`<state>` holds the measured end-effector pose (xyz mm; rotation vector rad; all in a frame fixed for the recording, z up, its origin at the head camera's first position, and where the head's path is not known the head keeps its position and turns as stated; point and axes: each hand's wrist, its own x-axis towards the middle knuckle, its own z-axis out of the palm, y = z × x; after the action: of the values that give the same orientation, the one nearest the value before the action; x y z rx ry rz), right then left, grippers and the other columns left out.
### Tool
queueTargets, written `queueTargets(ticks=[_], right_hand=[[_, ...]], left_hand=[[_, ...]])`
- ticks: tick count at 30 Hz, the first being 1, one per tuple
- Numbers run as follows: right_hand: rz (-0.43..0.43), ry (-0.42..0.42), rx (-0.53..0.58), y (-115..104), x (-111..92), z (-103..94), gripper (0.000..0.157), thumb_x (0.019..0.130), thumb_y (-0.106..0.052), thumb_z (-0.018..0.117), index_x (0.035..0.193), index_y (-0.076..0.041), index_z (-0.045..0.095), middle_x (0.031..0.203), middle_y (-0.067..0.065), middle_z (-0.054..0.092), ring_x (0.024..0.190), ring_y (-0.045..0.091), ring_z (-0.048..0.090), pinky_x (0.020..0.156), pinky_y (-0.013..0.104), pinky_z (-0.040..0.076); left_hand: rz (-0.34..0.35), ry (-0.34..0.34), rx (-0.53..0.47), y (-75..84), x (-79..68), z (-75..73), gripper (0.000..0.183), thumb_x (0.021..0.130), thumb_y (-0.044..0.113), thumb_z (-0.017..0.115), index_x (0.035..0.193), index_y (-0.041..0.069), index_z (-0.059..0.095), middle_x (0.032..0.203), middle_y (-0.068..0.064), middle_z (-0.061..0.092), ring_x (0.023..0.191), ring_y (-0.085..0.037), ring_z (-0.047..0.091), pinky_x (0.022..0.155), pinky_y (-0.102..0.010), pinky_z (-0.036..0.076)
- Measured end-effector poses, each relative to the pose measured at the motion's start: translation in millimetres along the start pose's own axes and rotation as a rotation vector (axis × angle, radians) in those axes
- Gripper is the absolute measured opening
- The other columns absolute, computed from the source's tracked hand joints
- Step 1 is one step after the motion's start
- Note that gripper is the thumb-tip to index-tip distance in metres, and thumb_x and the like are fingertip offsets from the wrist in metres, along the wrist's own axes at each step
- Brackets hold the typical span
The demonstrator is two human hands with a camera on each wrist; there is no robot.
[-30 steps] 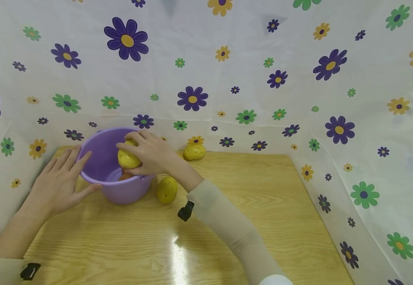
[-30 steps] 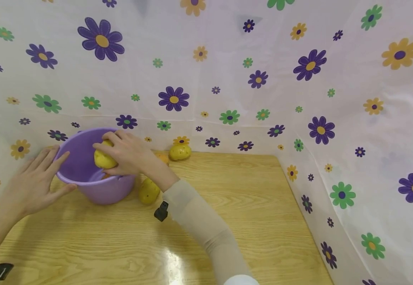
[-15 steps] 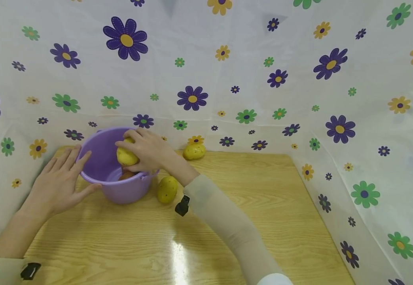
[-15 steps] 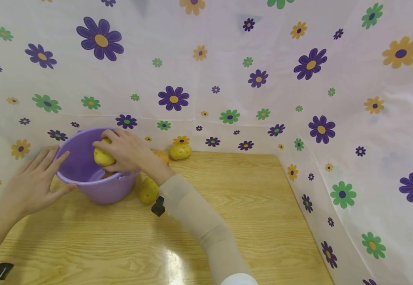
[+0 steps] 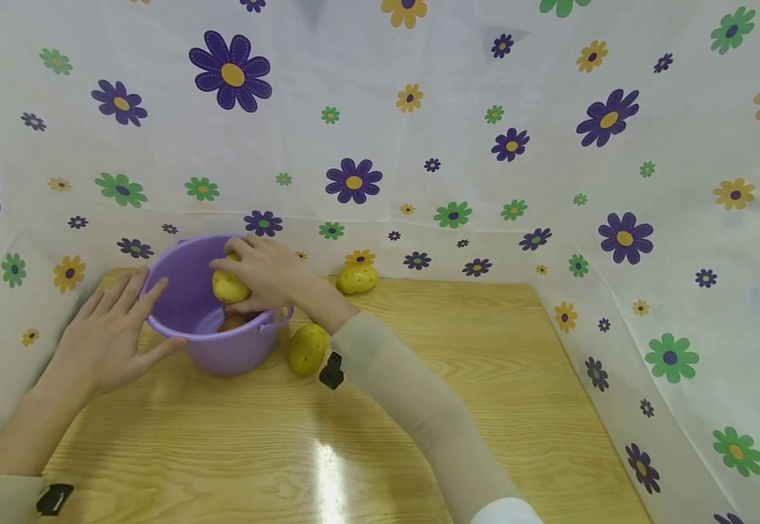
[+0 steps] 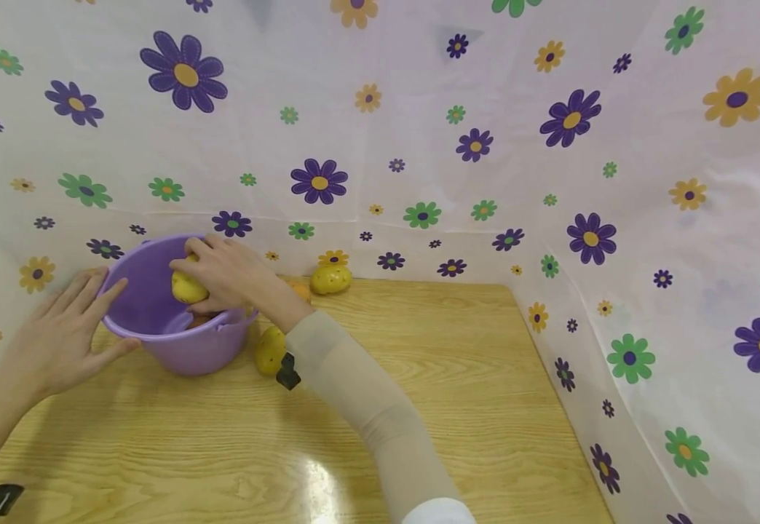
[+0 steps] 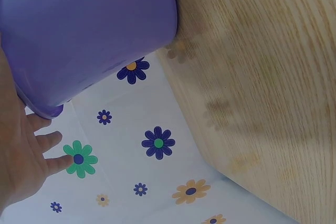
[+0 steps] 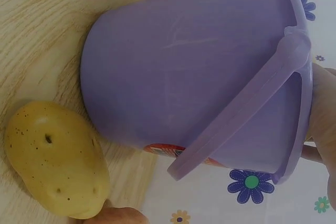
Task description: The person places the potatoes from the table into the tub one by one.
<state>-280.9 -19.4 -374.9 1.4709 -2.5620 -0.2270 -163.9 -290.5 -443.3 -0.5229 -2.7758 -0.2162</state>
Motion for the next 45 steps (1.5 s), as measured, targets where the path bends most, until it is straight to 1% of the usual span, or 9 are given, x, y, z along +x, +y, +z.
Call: queueTargets(ticks=[7,12,17,22,25,30,34,40,45], right_hand=[[-0.006,-0.057,-0.017,-0.3,5.4,-0.7,0.08,0.091,-0.074,0.065,0.155,-0.029,0.052,0.149,0.003,0.053,0.134,0.022,0.052,0.111,0.031,0.05],[0.0,-0.082,-0.035,0.1,7.6,0.8,0.08,0.09,-0.076,0.064,0.155,-0.03,0.051,0.148,0.002,0.054,0.132,0.022,0.052,0.109,0.031,0.05],[0.004,-0.106,-0.042,0.6,8.7,0.2,0.081,0.091,-0.076,0.063,0.156,-0.028,0.05,0.15,0.003,0.053,0.134,0.022,0.052,0.113,0.032,0.049],[0.021,-0.115,-0.018,0.7,8.9,1.0,0.082,0.091,-0.074,0.064,0.157,-0.027,0.049,0.148,0.003,0.053,0.136,0.022,0.05,0.114,0.032,0.048],[0.025,-0.118,-0.024,0.8,8.7,1.2,0.083,0.092,-0.075,0.062,0.158,-0.027,0.047,0.15,0.003,0.052,0.138,0.022,0.05,0.115,0.033,0.048],[0.024,-0.103,-0.045,2.5,7.1,1.4,0.084,0.094,-0.076,0.057,0.161,-0.027,0.044,0.156,0.004,0.051,0.141,0.022,0.051,0.115,0.034,0.05],[0.036,-0.079,-0.03,4.8,4.1,0.8,0.083,0.096,-0.077,0.053,0.162,-0.027,0.043,0.158,0.005,0.05,0.143,0.024,0.051,0.115,0.037,0.051],[0.048,-0.071,-0.019,6.9,-1.6,-0.4,0.084,0.098,-0.08,0.044,0.164,-0.028,0.039,0.162,0.004,0.046,0.148,0.024,0.047,0.12,0.038,0.047],[0.059,-0.039,0.008,7.9,-7.1,1.5,0.086,0.097,-0.08,0.046,0.165,-0.029,0.037,0.167,0.005,0.042,0.152,0.025,0.044,0.124,0.041,0.043]], left_hand=[[0.001,0.002,0.0,-0.1,-1.4,0.5,0.1,0.094,0.068,0.062,0.165,0.003,0.032,0.176,-0.025,0.018,0.158,-0.052,0.027,0.128,-0.072,0.02],[0.001,0.005,-0.002,0.5,-1.0,-0.1,0.101,0.094,0.068,0.062,0.165,0.004,0.032,0.176,-0.024,0.018,0.157,-0.053,0.028,0.126,-0.073,0.023],[0.004,0.009,0.0,0.7,-0.3,0.1,0.101,0.093,0.069,0.062,0.165,0.004,0.033,0.176,-0.024,0.018,0.157,-0.052,0.029,0.125,-0.074,0.024],[0.0,0.006,0.003,0.3,0.1,-0.1,0.102,0.093,0.07,0.063,0.165,0.004,0.032,0.176,-0.024,0.018,0.158,-0.052,0.028,0.123,-0.075,0.026],[-0.001,0.006,0.006,0.2,0.1,-0.4,0.103,0.092,0.07,0.063,0.165,0.004,0.033,0.176,-0.024,0.018,0.157,-0.053,0.029,0.122,-0.075,0.027],[-0.003,0.001,0.001,0.3,0.7,-0.5,0.102,0.092,0.069,0.063,0.165,0.003,0.033,0.175,-0.025,0.019,0.156,-0.054,0.029,0.124,-0.074,0.025],[-0.006,-0.007,-0.002,0.5,1.3,-0.6,0.102,0.093,0.069,0.063,0.165,0.003,0.032,0.175,-0.026,0.019,0.157,-0.053,0.028,0.124,-0.074,0.024],[-0.005,-0.008,0.0,0.3,1.6,-0.4,0.102,0.093,0.069,0.063,0.164,0.003,0.033,0.175,-0.026,0.02,0.156,-0.054,0.029,0.123,-0.075,0.025],[-0.004,-0.005,0.005,0.2,1.7,-0.3,0.102,0.092,0.069,0.063,0.164,0.003,0.033,0.175,-0.026,0.02,0.156,-0.053,0.029,0.121,-0.075,0.027]])
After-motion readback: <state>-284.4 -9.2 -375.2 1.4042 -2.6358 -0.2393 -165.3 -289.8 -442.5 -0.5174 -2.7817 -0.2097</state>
